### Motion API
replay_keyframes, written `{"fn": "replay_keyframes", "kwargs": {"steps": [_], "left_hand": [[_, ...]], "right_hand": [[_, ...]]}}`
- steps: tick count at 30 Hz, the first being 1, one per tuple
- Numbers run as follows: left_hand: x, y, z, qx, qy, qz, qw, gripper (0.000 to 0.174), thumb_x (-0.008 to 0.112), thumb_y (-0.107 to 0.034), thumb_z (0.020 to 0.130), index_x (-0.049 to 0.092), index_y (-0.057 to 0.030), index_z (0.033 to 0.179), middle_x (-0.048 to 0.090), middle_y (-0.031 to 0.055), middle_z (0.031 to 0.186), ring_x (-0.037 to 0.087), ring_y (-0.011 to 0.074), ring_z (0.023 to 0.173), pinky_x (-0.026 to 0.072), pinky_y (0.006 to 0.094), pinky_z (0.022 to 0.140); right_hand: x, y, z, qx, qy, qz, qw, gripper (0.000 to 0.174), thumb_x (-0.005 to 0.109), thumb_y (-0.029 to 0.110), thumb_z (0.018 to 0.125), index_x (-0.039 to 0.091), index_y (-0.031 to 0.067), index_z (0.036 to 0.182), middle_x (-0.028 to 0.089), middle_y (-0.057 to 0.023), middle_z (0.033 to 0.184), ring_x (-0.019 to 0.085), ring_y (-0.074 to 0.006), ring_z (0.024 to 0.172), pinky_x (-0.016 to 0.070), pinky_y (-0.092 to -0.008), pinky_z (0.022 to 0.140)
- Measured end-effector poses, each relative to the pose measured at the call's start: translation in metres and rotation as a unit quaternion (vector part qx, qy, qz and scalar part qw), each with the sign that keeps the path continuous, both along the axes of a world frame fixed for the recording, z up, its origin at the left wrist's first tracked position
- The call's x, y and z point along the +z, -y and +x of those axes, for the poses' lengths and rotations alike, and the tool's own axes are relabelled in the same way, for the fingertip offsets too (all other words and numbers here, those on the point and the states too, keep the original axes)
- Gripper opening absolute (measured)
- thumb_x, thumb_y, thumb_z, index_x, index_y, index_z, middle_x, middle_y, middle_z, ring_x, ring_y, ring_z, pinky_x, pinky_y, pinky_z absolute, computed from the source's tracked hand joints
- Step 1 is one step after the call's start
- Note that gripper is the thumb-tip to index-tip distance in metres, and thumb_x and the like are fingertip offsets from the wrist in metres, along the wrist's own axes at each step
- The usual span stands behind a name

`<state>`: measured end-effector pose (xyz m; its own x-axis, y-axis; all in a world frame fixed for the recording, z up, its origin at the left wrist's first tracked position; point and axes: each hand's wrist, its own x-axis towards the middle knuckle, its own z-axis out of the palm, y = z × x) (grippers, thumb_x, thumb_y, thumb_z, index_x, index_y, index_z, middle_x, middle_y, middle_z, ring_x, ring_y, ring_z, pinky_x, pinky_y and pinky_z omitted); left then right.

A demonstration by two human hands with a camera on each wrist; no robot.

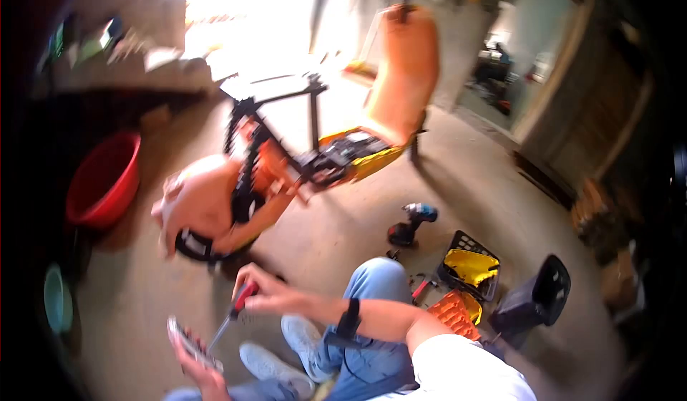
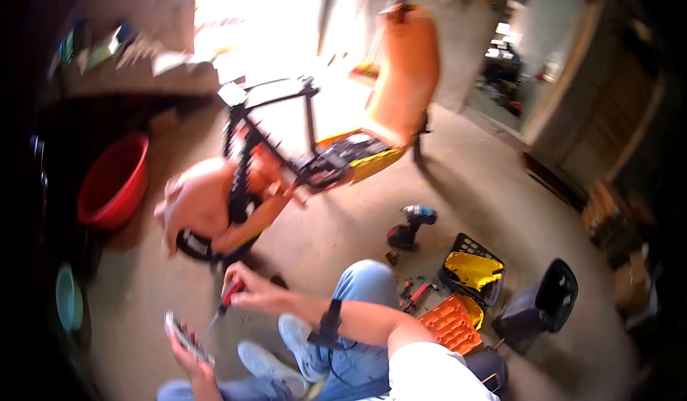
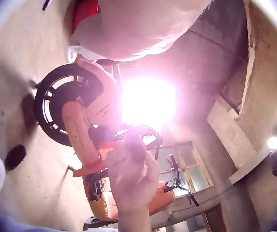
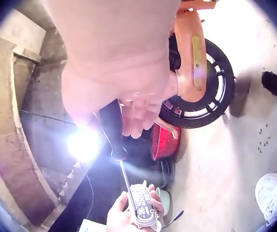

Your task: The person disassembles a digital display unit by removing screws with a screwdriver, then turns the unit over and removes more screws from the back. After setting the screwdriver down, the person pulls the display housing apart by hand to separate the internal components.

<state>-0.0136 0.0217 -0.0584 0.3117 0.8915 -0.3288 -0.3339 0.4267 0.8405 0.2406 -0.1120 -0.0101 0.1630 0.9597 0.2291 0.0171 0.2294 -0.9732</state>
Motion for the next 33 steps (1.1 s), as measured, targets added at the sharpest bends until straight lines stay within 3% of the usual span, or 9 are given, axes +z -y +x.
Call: {"fn": "replay_keyframes", "kwargs": {"steps": [2, 4, 6, 9, 13, 21, 25, 29, 33], "left_hand": [[0.015, 0.01, 0.008, 0.007, -0.01, -0.014, 1.0, 0.059, 0.044, -0.044, 0.1, 0.04, -0.0119, 0.149, 0.057, 0.0039, 0.129, 0.052, 0.0158, 0.111, 0.0387, 0.0342, 0.098], [0.022, 0.018, 0.006, -0.002, -0.021, 0.011, 1.0, 0.059, 0.045, -0.045, 0.1, 0.04, -0.0126, 0.149, 0.059, 0.0048, 0.127, 0.055, 0.0158, 0.105, 0.0437, 0.0344, 0.092], [0.021, 0.018, 0.005, 0.032, 0.019, -0.014, 0.999, 0.05, 0.047, -0.036, 0.102, 0.044, -0.0109, 0.145, 0.063, 0.006, 0.118, 0.06, 0.013, 0.092, 0.0495, 0.0281, 0.079], [0.029, 0.019, 0.007, 0.044, 0.015, -0.019, 0.999, 0.048, 0.049, -0.033, 0.102, 0.046, -0.0104, 0.144, 0.065, 0.0067, 0.114, 0.062, 0.013, 0.088, 0.0519, 0.0278, 0.075], [0.035, 0.017, 0.006, 0.038, 0.005, -0.016, 0.999, 0.048, 0.05, -0.034, 0.102, 0.046, -0.0121, 0.144, 0.065, 0.0063, 0.112, 0.062, 0.012, 0.088, 0.0521, 0.0269, 0.075], [0.041, 0.018, 0.006, 0.026, 0.01, -0.04, 0.999, 0.048, 0.05, -0.034, 0.102, 0.047, -0.0148, 0.145, 0.059, 0.0024, 0.111, 0.056, 0.0115, 0.091, 0.0468, 0.0276, 0.081], [0.038, 0.017, 0.005, 0.028, 0.006, -0.043, 0.999, 0.049, 0.05, -0.035, 0.101, 0.047, -0.0141, 0.145, 0.059, 0.0028, 0.112, 0.056, 0.0117, 0.092, 0.0467, 0.0282, 0.081], [0.038, 0.016, 0.005, 0.027, 0.014, -0.043, 0.999, 0.049, 0.051, -0.035, 0.101, 0.047, -0.0137, 0.145, 0.06, 0.0033, 0.111, 0.056, 0.0117, 0.091, 0.047, 0.0279, 0.08], [0.038, 0.016, 0.004, 0.03, 0.009, -0.045, 0.999, 0.048, 0.051, -0.035, 0.101, 0.047, -0.0136, 0.144, 0.06, 0.0032, 0.109, 0.057, 0.0115, 0.09, 0.0475, 0.0273, 0.078]], "right_hand": [[0.005, 0.002, -0.001, -0.119, 0.117, -0.01, 0.986, 0.029, 0.065, 0.026, 0.094, 0.055, 0.0059, 0.112, 0.058, -0.0058, 0.098, 0.06, -0.0147, 0.085, 0.0502, -0.0304, 0.073], [0.011, 0.01, -0.002, -0.056, -0.084, -0.122, 0.987, 0.027, 0.062, 0.029, 0.094, 0.058, 0.0092, 0.112, 0.059, -0.0067, 0.092, 0.06, -0.0127, 0.079, 0.0502, -0.0299, 0.066], [0.002, 0.005, -0.002, -0.094, 0.03, -0.132, 0.986, 0.036, 0.058, 0.012, 0.085, 0.049, 0.0078, 0.12, 0.057, -0.0088, 0.104, 0.056, -0.0118, 0.088, 0.0482, -0.0262, 0.072], [0.013, 0.003, -0.005, 0.004, -0.023, -0.025, 0.999, 0.056, 0.051, -0.001, 0.076, 0.037, 0.0061, 0.13, 0.056, -0.0141, 0.117, 0.055, -0.0154, 0.102, 0.048, -0.0285, 0.088], [0.015, 0.004, -0.006, -0.056, 0.015, -0.123, 0.991, 0.041, 0.057, 0.015, 0.093, 0.042, 0.0049, 0.13, 0.061, -0.0098, 0.107, 0.063, -0.014, 0.091, 0.0512, -0.0269, 0.08], [0.024, 0.003, -0.016, -0.024, -0.078, -0.046, 0.996, 0.044, 0.053, 0.012, 0.089, 0.039, 0.0061, 0.131, 0.059, -0.0129, 0.108, 0.058, -0.0131, 0.097, 0.0486, -0.0256, 0.081], [0.016, 0.006, 0.0, -0.055, -0.016, -0.21, 0.976, 0.041, 0.056, 0.016, 0.09, 0.042, 0.0054, 0.127, 0.059, -0.013, 0.109, 0.058, -0.0159, 0.096, 0.0464, -0.0297, 0.088], [0.015, 0.001, -0.016, -0.079, -0.042, -0.044, 0.995, 0.033, 0.058, 0.021, 0.096, 0.049, 0.0037, 0.123, 0.061, -0.007, 0.098, 0.059, -0.011, 0.077, 0.0508, -0.0245, 0.074], [0.028, 0.0, -0.018, -0.067, -0.038, -0.052, 0.996, 0.036, 0.058, 0.016, 0.092, 0.048, 0.0036, 0.124, 0.059, -0.0068, 0.099, 0.06, -0.0121, 0.086, 0.051, -0.0257, 0.078]]}}
